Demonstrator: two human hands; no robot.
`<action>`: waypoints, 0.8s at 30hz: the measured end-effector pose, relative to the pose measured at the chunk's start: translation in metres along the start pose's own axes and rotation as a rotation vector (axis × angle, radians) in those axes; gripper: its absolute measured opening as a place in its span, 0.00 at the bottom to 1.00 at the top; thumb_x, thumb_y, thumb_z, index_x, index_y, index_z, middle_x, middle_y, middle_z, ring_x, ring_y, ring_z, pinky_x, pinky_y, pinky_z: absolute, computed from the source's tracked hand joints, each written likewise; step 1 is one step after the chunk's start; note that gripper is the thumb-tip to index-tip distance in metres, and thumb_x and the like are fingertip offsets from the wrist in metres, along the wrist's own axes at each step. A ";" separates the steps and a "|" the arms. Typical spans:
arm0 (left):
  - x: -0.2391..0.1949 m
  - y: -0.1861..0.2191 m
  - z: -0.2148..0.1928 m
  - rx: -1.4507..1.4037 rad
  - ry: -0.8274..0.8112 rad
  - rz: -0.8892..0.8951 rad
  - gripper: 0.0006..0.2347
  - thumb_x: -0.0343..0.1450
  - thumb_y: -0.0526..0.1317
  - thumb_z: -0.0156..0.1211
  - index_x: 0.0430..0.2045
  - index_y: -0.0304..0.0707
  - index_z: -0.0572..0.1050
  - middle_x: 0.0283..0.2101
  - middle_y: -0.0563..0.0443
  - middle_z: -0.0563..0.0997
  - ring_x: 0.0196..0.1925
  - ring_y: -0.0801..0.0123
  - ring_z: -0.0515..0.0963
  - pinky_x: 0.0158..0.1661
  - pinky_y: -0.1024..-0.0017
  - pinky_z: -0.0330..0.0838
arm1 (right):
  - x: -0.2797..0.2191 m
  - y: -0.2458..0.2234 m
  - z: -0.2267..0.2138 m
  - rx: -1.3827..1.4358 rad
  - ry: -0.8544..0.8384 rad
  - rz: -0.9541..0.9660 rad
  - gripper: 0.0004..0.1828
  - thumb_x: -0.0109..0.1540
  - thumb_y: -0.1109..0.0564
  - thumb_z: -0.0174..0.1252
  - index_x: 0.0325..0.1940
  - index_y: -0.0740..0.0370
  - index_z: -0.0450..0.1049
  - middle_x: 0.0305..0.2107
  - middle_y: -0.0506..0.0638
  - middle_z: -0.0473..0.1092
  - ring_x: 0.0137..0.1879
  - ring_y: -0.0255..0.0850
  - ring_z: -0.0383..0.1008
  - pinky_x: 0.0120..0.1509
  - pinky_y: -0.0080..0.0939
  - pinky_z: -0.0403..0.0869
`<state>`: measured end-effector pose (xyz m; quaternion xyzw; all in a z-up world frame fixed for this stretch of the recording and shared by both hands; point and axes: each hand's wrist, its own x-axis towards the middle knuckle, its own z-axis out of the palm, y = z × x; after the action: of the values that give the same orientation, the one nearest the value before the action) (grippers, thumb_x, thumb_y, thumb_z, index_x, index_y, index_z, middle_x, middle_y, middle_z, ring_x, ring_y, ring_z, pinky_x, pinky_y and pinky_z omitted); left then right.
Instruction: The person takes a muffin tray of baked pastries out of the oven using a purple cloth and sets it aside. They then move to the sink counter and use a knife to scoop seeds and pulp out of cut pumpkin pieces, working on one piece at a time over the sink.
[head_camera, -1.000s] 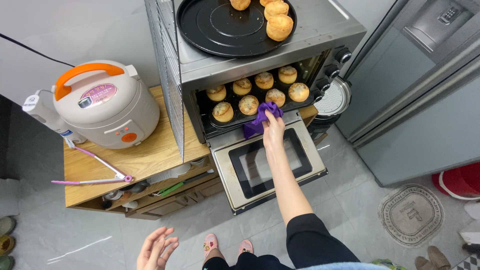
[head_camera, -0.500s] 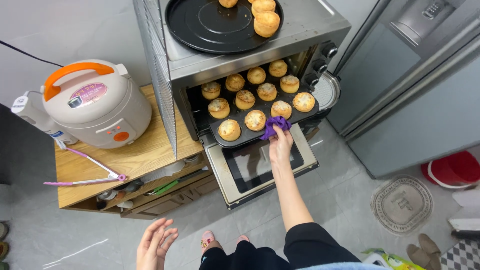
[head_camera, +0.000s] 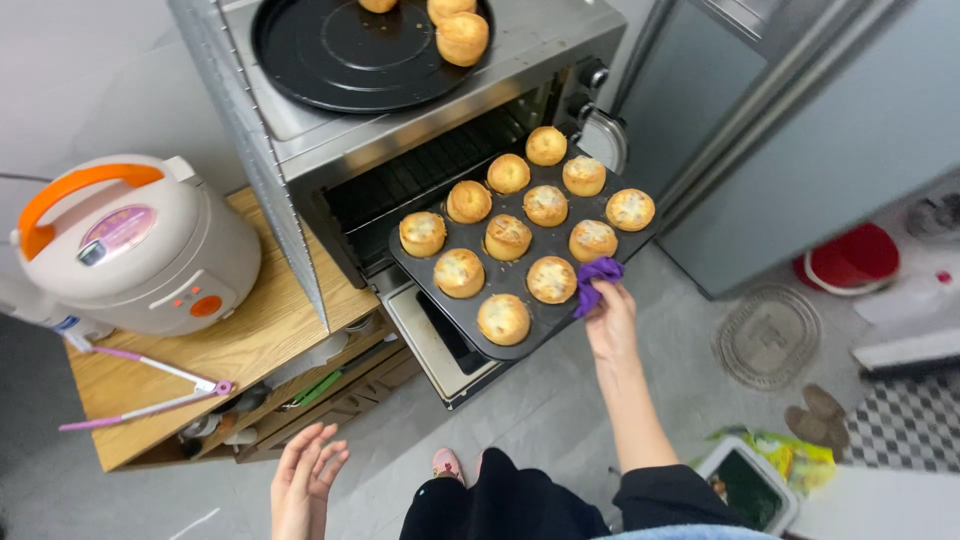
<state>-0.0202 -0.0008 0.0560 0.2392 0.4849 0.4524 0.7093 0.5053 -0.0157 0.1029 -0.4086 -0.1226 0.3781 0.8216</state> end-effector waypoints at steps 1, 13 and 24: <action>0.003 0.005 0.002 0.010 -0.015 -0.011 0.15 0.76 0.36 0.49 0.56 0.29 0.69 0.57 0.36 0.76 0.51 0.56 0.79 0.54 0.55 0.75 | -0.004 -0.010 -0.011 0.001 0.017 -0.012 0.13 0.63 0.66 0.56 0.52 0.67 0.74 0.43 0.51 0.77 0.47 0.37 0.79 0.54 0.35 0.77; 0.100 -0.014 0.028 -0.008 -0.219 -0.004 0.15 0.77 0.35 0.49 0.58 0.29 0.68 0.57 0.35 0.76 0.51 0.55 0.80 0.53 0.56 0.75 | 0.000 -0.191 -0.045 -0.123 0.106 -0.200 0.14 0.63 0.65 0.54 0.54 0.67 0.74 0.45 0.51 0.77 0.50 0.38 0.77 0.59 0.36 0.74; 0.211 -0.163 0.103 -0.276 -0.415 -0.005 0.15 0.76 0.37 0.42 0.57 0.30 0.62 0.58 0.28 0.68 0.52 0.39 0.75 0.50 0.44 0.69 | 0.251 -0.336 -0.023 -0.094 -0.161 -0.166 0.10 0.66 0.63 0.55 0.52 0.65 0.74 0.45 0.50 0.77 0.51 0.39 0.77 0.63 0.38 0.74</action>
<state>0.1652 0.1159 -0.1275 0.2267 0.2630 0.4536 0.8208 0.8636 0.0241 0.3174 -0.4035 -0.2393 0.3344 0.8174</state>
